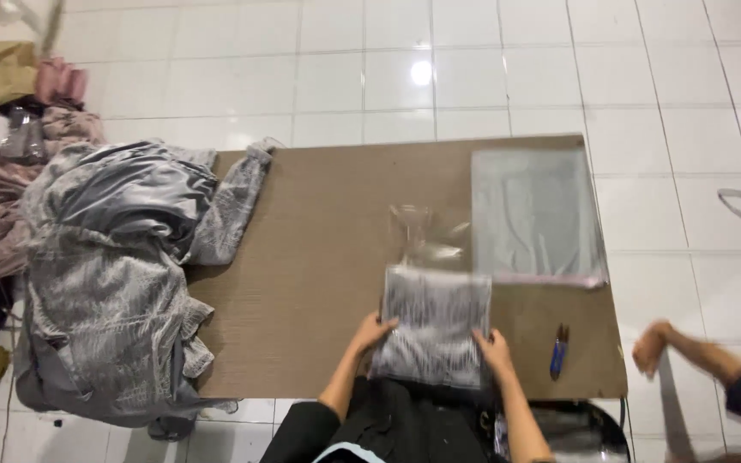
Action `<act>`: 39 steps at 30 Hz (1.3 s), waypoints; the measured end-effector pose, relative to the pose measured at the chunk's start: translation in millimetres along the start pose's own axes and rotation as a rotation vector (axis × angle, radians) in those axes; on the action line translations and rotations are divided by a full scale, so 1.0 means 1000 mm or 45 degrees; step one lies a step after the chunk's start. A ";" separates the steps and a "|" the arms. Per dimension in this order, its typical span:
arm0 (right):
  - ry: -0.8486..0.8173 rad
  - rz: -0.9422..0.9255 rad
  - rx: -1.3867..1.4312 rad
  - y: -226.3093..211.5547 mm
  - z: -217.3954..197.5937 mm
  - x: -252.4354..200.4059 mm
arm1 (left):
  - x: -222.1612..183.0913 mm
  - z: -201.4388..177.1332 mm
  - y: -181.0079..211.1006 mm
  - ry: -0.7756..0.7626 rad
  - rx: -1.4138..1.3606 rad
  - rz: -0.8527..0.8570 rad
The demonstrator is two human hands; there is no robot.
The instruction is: Folding a silver garment and placing it into a clear plastic bag for packaging.
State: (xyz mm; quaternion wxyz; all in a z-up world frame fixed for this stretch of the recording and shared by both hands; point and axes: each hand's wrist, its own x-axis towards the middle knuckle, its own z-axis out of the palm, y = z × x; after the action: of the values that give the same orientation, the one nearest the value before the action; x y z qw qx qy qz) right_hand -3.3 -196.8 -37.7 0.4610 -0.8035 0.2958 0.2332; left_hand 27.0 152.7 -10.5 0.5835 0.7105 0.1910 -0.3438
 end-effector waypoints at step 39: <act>-0.027 -0.093 -0.127 0.042 0.048 -0.071 | -0.076 0.015 -0.096 0.300 -0.018 -0.147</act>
State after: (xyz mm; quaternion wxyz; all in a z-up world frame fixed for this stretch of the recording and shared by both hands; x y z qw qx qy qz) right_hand -88.1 -153.4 -39.5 0.4315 -0.8332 0.2495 0.2394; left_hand -94.0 171.7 -25.0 0.5413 0.7296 0.3013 -0.2897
